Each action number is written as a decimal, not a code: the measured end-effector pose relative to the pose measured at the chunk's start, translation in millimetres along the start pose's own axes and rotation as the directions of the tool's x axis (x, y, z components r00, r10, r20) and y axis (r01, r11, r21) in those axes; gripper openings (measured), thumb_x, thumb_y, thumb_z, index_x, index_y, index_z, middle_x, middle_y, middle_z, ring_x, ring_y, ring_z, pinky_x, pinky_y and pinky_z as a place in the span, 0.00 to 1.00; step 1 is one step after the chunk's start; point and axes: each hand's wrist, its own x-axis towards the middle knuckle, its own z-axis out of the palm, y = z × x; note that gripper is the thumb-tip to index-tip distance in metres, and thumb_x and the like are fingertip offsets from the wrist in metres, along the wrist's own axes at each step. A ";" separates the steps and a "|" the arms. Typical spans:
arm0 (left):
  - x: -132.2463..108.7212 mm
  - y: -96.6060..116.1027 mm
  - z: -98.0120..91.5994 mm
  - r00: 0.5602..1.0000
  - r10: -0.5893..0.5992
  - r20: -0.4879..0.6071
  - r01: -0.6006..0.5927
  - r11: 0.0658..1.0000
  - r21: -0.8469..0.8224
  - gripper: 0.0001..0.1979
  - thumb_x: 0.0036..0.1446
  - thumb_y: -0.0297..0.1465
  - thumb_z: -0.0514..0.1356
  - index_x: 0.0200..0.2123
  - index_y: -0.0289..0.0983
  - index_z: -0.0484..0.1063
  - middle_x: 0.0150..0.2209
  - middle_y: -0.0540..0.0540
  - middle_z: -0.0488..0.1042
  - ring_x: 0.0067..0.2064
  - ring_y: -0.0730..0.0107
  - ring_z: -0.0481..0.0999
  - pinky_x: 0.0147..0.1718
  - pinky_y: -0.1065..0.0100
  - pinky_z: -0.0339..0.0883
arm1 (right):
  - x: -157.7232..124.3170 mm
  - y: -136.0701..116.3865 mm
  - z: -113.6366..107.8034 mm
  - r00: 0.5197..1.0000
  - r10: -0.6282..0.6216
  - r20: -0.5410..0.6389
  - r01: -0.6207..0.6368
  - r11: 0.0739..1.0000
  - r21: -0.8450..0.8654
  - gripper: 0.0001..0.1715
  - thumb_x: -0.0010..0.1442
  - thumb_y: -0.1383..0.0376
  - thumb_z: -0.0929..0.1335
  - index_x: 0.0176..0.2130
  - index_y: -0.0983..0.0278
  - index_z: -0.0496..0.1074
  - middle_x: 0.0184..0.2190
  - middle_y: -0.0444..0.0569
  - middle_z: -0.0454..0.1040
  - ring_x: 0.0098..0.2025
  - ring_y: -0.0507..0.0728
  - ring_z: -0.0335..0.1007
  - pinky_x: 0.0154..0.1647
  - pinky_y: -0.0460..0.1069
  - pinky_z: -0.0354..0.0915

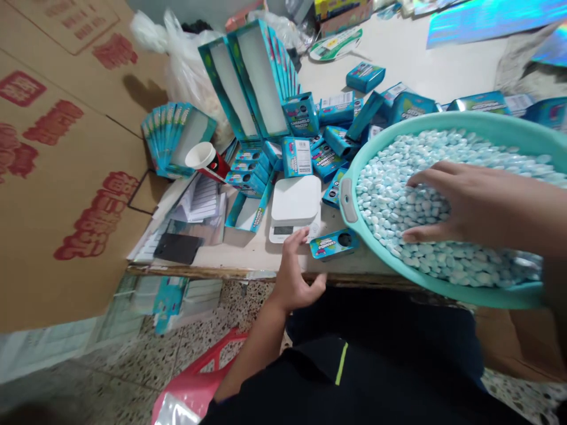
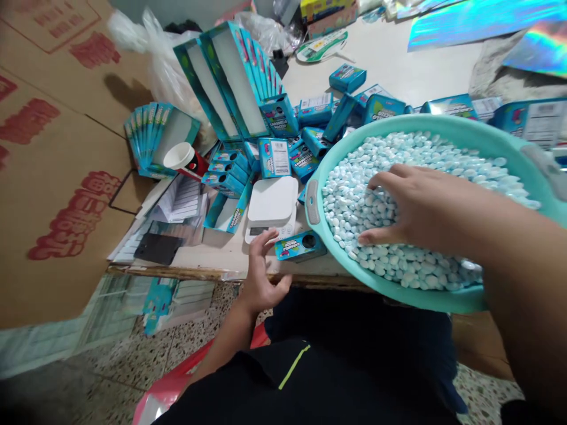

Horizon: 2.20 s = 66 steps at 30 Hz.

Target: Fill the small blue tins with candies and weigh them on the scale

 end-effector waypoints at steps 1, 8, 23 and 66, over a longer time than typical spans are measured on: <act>3.6 3.3 5.9 0.999 -0.049 0.010 0.049 0.995 -0.084 0.47 0.59 0.37 0.65 0.75 0.37 0.45 0.67 0.29 0.66 0.66 0.48 0.71 0.61 0.49 0.73 | 0.2 -1.3 -1.8 1.000 -0.016 0.002 0.016 1.000 -0.003 0.58 0.46 0.28 0.69 0.61 0.62 0.69 0.56 0.60 0.73 0.53 0.73 0.73 0.52 0.65 0.70; 48.7 8.3 18.8 0.913 -0.386 -0.133 0.332 0.892 -0.305 0.42 0.55 0.44 0.72 0.68 0.34 0.64 0.54 0.34 0.79 0.50 0.54 0.83 0.51 0.57 0.81 | 0.0 -8.0 -20.8 0.998 -0.031 0.058 0.028 0.998 0.055 0.46 0.56 0.38 0.71 0.61 0.63 0.73 0.57 0.60 0.77 0.53 0.74 0.75 0.47 0.60 0.68; 131.1 31.2 -47.3 0.891 -0.227 -0.393 0.084 0.934 -0.349 0.28 0.45 0.39 0.77 0.50 0.37 0.79 0.40 0.46 0.82 0.38 0.64 0.83 0.36 0.66 0.82 | 6.5 9.6 -19.6 0.990 0.018 -0.140 0.019 0.966 0.258 0.26 0.59 0.51 0.70 0.52 0.59 0.81 0.45 0.53 0.82 0.42 0.62 0.76 0.38 0.52 0.67; 224.9 66.1 64.2 0.997 0.064 0.033 -0.023 0.715 -0.699 0.24 0.53 0.34 0.74 0.53 0.39 0.76 0.47 0.43 0.82 0.48 0.59 0.83 0.48 0.58 0.80 | 56.9 -8.0 -67.7 0.567 0.574 -0.591 0.688 0.064 0.723 0.20 0.55 0.48 0.69 0.37 0.59 0.62 0.31 0.43 0.61 0.24 0.48 0.52 0.20 0.46 0.44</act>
